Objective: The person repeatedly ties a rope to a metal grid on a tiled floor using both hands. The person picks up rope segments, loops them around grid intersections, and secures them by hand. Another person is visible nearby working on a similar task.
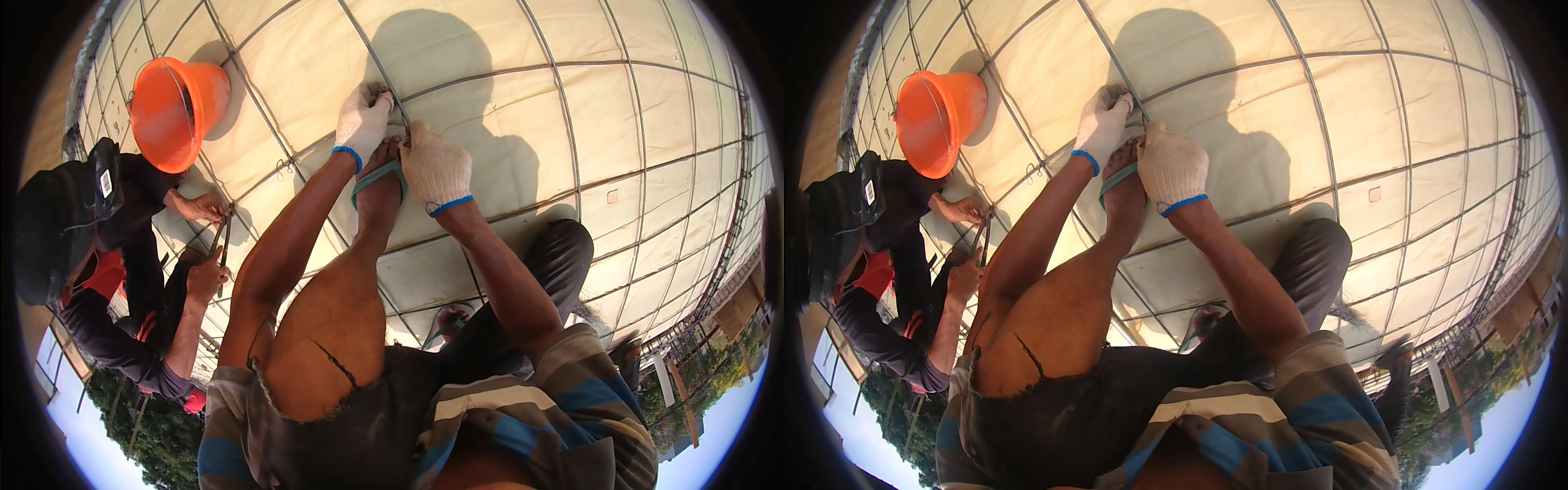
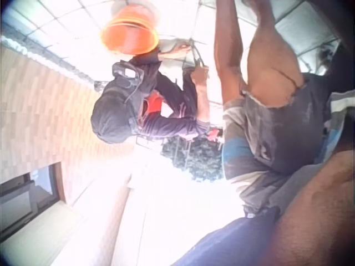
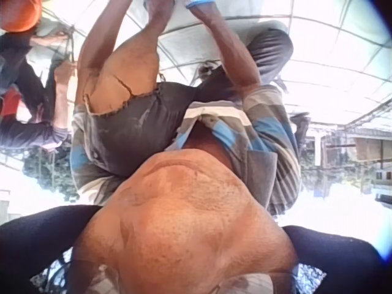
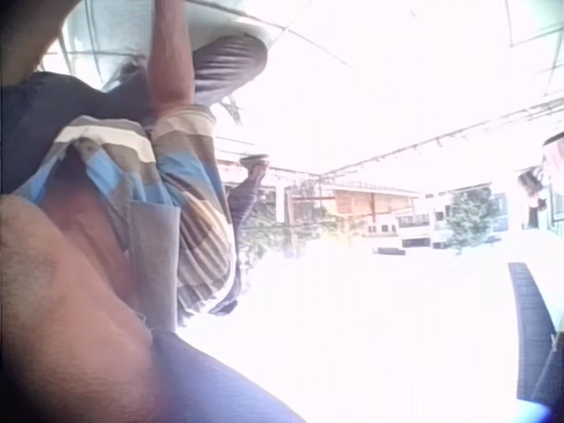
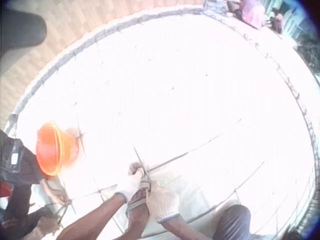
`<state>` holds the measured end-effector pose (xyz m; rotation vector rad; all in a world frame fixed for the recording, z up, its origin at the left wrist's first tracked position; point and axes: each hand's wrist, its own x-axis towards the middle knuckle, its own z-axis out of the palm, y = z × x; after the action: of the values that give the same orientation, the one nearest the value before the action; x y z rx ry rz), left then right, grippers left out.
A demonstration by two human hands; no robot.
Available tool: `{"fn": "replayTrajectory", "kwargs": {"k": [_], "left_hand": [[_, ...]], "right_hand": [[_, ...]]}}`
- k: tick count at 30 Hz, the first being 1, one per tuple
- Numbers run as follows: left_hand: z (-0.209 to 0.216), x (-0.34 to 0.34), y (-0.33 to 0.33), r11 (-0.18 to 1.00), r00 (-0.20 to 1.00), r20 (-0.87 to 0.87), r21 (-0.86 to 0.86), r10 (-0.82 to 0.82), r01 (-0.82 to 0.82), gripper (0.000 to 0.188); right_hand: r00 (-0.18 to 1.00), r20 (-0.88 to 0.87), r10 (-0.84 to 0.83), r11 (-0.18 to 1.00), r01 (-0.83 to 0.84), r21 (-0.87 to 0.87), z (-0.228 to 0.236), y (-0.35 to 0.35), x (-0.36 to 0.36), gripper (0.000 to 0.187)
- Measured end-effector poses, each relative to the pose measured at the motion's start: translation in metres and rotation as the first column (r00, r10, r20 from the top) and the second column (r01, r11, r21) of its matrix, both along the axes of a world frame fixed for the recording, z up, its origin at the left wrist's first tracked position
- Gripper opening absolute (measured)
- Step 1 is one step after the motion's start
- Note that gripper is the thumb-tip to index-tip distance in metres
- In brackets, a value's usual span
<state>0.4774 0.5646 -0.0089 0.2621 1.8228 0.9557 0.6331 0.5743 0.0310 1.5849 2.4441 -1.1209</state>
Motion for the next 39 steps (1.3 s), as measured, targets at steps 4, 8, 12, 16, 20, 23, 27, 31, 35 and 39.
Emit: {"fn": "replayTrajectory", "kwargs": {"k": [4, 8, 12, 16, 20, 23, 27, 31, 35, 39], "left_hand": [[-0.012, -0.011, -0.012, 0.999, 0.998, -0.031, 0.022, -0.049, 0.05, 0.035], [-0.007, -0.006, 0.005, 0.997, 0.993, -0.09, -0.001, -0.073, 0.073, 0.042], [-0.023, -0.019, 0.021, 0.984, 0.989, 0.057, -0.104, -0.138, 0.144, 0.044], [-0.029, -0.035, 0.023, 0.938, 0.955, 0.194, -0.225, -0.224, 0.265, 0.033], [-0.019, -0.033, 0.035, 0.894, 0.924, 0.243, -0.271, -0.296, 0.358, 0.029], [-0.001, -0.037, 0.047, 0.88, 0.888, 0.321, -0.239, -0.328, 0.411, 0.027], [0.011, -0.034, 0.037, 0.9, 0.914, 0.199, -0.196, -0.353, 0.39, 0.034], [-0.009, -0.028, 0.003, 0.954, 0.958, -0.019, -0.097, -0.286, 0.283, 0.041], [0.01, 0.002, -0.011, 0.918, 0.782, -0.483, -0.157, -0.394, 0.365, 0.03], [0.012, 0.014, -0.022, 0.945, 0.807, -0.554, 0.108, -0.201, 0.309, 0.022]], "right_hand": [[0.976, -0.108, 0.19, 0.976, -0.176, 0.124, 0.008, 0.039, 0.013, 0.019], [0.911, 0.0, 0.412, 0.909, -0.411, 0.064, -0.036, 0.157, -0.021, 0.027], [0.465, 0.228, 0.855, 0.518, -0.785, -0.339, -0.029, 0.201, -0.068, 0.034], [0.892, -0.079, 0.446, 0.83, -0.378, 0.41, -0.036, 0.142, -0.028, 0.027], [0.979, -0.205, -0.02, 0.969, 0.069, 0.236, -0.049, 0.042, 0.031, 0.016], [0.984, -0.175, 0.034, 0.956, 0.019, 0.293, -0.051, 0.034, 0.012, 0.015], [0.969, -0.242, 0.051, 0.942, 0.033, 0.334, -0.065, 0.041, 0.004, 0.016], [0.969, -0.177, 0.172, 0.923, -0.096, 0.372, -0.041, 0.038, 0.023, 0.019], [0.946, -0.059, 0.32, 0.938, -0.308, 0.16, -0.033, 0.058, 0.034, 0.024], [0.98, -0.053, 0.192, 0.981, -0.19, 0.051, -0.01, 0.038, -0.004, 0.027]]}}
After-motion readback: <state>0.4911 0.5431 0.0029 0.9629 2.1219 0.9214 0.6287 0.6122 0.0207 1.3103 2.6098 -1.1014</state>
